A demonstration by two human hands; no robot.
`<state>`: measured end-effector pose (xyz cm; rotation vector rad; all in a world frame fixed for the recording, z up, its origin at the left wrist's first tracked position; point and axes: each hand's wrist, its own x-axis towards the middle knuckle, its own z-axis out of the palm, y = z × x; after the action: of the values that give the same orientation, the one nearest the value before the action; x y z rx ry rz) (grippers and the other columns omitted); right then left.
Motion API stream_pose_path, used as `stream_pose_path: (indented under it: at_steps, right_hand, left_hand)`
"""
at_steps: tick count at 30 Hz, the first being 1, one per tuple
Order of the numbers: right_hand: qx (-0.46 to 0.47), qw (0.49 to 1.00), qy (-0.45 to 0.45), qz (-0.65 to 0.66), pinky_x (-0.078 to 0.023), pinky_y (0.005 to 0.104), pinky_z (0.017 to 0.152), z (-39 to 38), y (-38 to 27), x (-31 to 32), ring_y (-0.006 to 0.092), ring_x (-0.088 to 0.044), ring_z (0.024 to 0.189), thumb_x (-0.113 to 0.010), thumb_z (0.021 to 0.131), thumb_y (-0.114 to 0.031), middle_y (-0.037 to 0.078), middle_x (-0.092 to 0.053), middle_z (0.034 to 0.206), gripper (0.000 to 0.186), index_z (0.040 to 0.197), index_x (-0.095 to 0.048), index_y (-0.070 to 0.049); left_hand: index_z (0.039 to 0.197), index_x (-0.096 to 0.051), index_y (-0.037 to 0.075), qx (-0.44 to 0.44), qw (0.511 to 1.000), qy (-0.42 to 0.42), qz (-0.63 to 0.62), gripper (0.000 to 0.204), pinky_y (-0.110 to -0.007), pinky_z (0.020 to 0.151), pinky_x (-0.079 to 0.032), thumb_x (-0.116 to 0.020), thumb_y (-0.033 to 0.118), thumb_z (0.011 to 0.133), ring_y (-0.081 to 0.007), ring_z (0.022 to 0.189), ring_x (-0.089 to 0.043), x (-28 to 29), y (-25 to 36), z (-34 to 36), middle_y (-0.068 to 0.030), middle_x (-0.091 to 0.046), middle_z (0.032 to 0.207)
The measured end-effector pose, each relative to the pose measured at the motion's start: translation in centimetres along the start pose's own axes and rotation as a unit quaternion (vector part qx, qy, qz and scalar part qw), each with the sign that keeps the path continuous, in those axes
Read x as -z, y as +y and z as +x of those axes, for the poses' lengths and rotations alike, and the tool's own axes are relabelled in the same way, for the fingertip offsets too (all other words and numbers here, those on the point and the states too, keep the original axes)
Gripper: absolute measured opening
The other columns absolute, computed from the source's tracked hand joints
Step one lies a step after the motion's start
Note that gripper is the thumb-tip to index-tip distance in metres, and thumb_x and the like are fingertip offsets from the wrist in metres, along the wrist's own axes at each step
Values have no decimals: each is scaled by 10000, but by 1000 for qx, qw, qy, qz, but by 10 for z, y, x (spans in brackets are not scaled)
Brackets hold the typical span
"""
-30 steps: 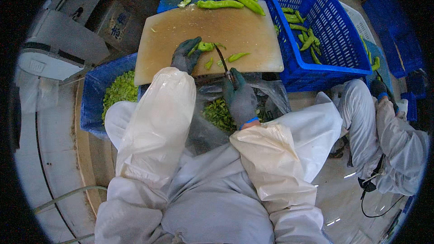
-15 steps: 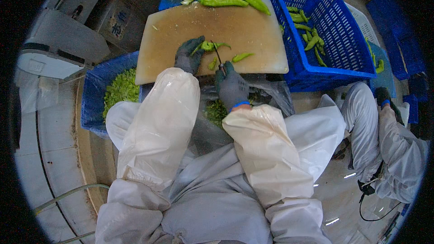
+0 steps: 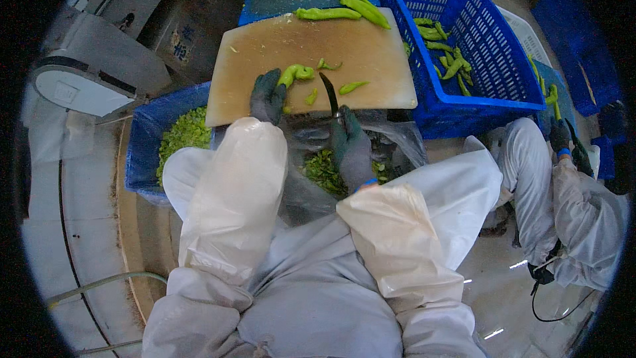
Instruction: The person cuts the ends off peppers on a cutting board, slices them into pieces, and sweeps the chopped pieces into a plastic bag before retrieving more peppers from a blue crate.
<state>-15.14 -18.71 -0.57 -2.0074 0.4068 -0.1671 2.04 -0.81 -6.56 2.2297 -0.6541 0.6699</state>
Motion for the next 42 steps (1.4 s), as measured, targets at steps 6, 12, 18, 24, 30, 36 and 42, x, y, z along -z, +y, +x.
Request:
stream_pose_path:
  at_steps: [6, 12, 18, 24, 30, 36, 42]
  right_hand:
    - [162, 983, 56, 68, -432, 246, 591, 39, 37, -48, 90, -497, 665, -522, 928, -195, 12, -596, 787, 412, 1293, -470, -10]
    - [181, 976, 83, 91, -435, 241, 522, 29, 16, -42, 123, -500, 575, -506, 946, -236, 33, -575, 722, 250, 1089, -569, -41]
    - [-116, 903, -67, 408, -483, 324, 804, 56, 12, -57, 220, -591, 950, -485, 927, -242, 129, -585, 1055, 357, 1217, -485, -34]
    - [95, 940, -3, 329, -464, 242, 634, 94, 14, -98, 100, -532, 726, -504, 937, -230, 22, -592, 882, 265, 1099, -575, -32]
    - [176, 971, -9, 163, -472, 235, 700, 102, 21, -91, 103, -551, 824, -487, 945, -233, 50, -607, 990, 299, 1152, -563, -32]
    - [141, 967, -122, 173, -476, 266, 792, 86, -16, -87, 151, -578, 920, -451, 958, -199, 95, -605, 1084, 303, 1188, -538, -22]
    - [266, 956, -84, -94, -430, 307, 929, 82, 20, -101, 216, -558, 1051, -455, 939, -160, 120, -591, 1151, 319, 1208, -521, -1]
  left_hand:
    - [1196, -565, 56, 42, 998, -6, 49, 394, -484, 989, -343, -525, 276, 872, -449, 1145, -461, -3, -3, -9, -176, -568, 1194]
    - [1205, -562, 61, 51, 997, -23, 51, 390, -481, 995, -331, -504, 273, 883, -453, 1163, -446, -6, 6, -10, -168, -554, 1223]
    - [1219, -550, 65, 26, 998, -30, 42, 392, -483, 991, -327, -498, 264, 886, -449, 1173, -437, -16, 14, -5, -159, -549, 1228]
    - [1247, -533, 103, 21, 993, -66, 99, 393, -497, 993, -313, -460, 277, 903, -437, 1200, -415, -8, -12, -8, -154, -520, 1268]
    - [1299, -491, 159, 41, 983, -66, 164, 426, -525, 992, -277, -415, 328, 915, -429, 1237, -375, -18, 8, -10, -155, -452, 1342]
    - [1295, -506, 199, 68, 969, -70, 229, 433, -519, 987, -269, -416, 354, 901, -418, 1264, -349, -2, 10, -8, -157, -425, 1369]
    - [1295, -506, 265, 86, 958, -66, 266, 433, -525, 999, -240, -385, 397, 901, -400, 1269, -352, -7, 16, -6, -145, -428, 1372]
